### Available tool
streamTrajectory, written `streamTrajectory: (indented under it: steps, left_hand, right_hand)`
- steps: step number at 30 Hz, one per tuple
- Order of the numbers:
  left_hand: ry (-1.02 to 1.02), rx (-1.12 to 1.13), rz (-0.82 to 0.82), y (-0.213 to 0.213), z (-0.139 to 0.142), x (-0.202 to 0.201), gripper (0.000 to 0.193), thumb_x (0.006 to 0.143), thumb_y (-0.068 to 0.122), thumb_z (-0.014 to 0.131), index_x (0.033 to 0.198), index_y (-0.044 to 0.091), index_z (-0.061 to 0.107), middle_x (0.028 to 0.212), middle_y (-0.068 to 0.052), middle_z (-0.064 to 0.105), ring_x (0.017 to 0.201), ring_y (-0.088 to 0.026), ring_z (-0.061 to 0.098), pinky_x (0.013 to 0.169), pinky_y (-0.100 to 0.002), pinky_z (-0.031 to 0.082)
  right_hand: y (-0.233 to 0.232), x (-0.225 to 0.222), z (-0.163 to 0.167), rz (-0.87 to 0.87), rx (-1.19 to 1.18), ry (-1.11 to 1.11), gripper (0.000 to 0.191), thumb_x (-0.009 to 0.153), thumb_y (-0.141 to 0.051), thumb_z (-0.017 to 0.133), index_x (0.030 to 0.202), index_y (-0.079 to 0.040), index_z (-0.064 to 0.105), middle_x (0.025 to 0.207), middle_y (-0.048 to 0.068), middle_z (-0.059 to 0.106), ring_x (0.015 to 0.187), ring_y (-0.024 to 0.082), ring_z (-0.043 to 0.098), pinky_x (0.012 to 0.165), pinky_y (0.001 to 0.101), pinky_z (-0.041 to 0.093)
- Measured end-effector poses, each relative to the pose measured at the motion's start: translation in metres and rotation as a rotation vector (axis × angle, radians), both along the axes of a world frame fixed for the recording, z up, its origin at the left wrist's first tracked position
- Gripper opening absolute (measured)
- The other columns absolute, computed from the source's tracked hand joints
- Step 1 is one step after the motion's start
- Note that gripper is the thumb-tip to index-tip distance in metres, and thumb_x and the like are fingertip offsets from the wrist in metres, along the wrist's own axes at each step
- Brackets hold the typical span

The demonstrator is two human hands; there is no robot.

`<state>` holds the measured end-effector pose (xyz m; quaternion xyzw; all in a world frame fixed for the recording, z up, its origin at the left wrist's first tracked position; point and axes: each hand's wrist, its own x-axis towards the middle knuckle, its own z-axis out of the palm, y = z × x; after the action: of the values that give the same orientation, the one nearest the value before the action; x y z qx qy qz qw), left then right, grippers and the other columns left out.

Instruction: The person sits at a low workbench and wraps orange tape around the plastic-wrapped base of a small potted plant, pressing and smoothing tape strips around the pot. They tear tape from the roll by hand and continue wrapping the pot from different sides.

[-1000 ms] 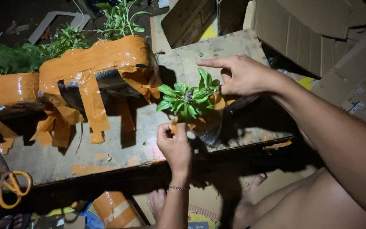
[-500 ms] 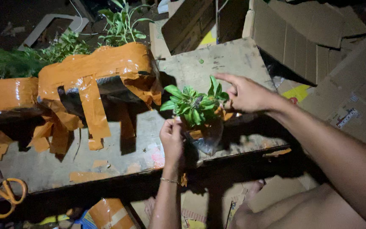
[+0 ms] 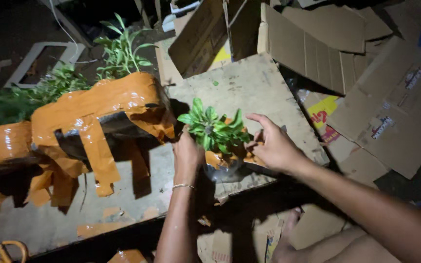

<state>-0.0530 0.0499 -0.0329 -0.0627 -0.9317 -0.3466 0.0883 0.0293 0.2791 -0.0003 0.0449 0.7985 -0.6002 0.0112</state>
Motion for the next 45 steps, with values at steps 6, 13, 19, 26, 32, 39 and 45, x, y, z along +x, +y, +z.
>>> streamTrajectory:
  steps: [6,13,19,26,32,39,45]
  left_hand:
    - [0.128,0.480,0.054,0.004,0.025,0.070,0.038,0.098,0.005,0.054,0.135,0.003,0.058,0.126,-0.023,0.070,0.115,-0.036,0.068,0.098,-0.040,0.052]
    - [0.040,0.450,-0.583,-0.009,0.033,0.049,0.078,0.090,0.006,0.057,0.162,-0.002,0.026,0.164,-0.023,0.035,0.154,-0.032,0.031,0.125,-0.044,0.024]
    - [-0.195,0.214,-0.540,-0.002,0.027,0.018,0.081,0.078,0.030,0.089,0.137,0.000,0.044,0.124,-0.018,0.049,0.123,-0.031,0.050,0.108,-0.041,0.040]
    - [-0.236,0.309,-0.497,0.004,0.031,0.020,0.089,0.067,0.034,0.096,0.135,0.002,0.049,0.126,-0.015,0.054,0.120,-0.028,0.056,0.106,-0.039,0.046]
    - [-0.255,0.339,-0.484,0.007,0.039,0.022,0.093,0.064,0.038,0.094,0.137,0.002,0.048,0.126,-0.014,0.056,0.117,-0.027,0.060,0.102,-0.038,0.051]
    - [0.432,0.385,-0.058,0.016,0.052,0.102,0.096,0.072,0.015,0.088,0.148,-0.008,0.033,0.132,-0.029,0.044,0.121,-0.038,0.050,0.100,-0.047,0.042]
    - [-0.541,1.263,0.113,0.039,0.003,0.163,0.063,0.085,0.013,0.076,0.139,0.003,0.045,0.080,-0.003,0.064,0.062,-0.008,0.055,0.054,-0.023,0.045]
  right_hand:
    - [-0.010,0.011,0.000,-0.107,0.061,-0.043,0.074,0.082,0.004,0.066,0.149,-0.012,0.041,0.087,0.006,0.062,0.069,0.012,0.059,0.062,0.0296,0.050]
    - [-0.036,0.060,-0.003,-0.138,-0.468,-0.027,0.078,0.088,-0.009,0.066,0.152,-0.013,0.021,0.105,0.010,0.065,0.092,0.014,0.068,0.080,0.0308,0.057]
    - [-0.047,0.095,0.010,0.098,0.044,-0.050,0.030,0.088,-0.023,0.076,0.111,-0.005,0.072,0.094,0.007,0.081,0.086,0.013,0.074,0.081,0.0315,0.058]
    - [-0.054,0.089,0.012,0.104,0.005,-0.177,0.028,0.090,-0.028,0.071,0.104,-0.005,0.077,0.086,0.002,0.082,0.075,0.006,0.069,0.072,0.0292,0.058]
    - [-0.055,0.086,-0.011,0.097,-0.376,-0.254,0.029,0.096,-0.024,0.067,0.104,0.003,0.074,0.086,0.003,0.076,0.073,0.006,0.065,0.066,0.0274,0.056]
    - [-0.037,0.082,-0.009,0.143,-0.005,-0.306,0.040,0.082,-0.033,0.079,0.111,-0.006,0.071,0.090,0.002,0.076,0.078,0.007,0.066,0.071,0.0250,0.056]
    - [0.031,0.040,0.010,0.154,0.430,-0.051,0.046,0.080,-0.030,0.082,0.110,-0.007,0.056,0.097,0.013,0.064,0.088,0.024,0.062,0.078,0.0392,0.053]
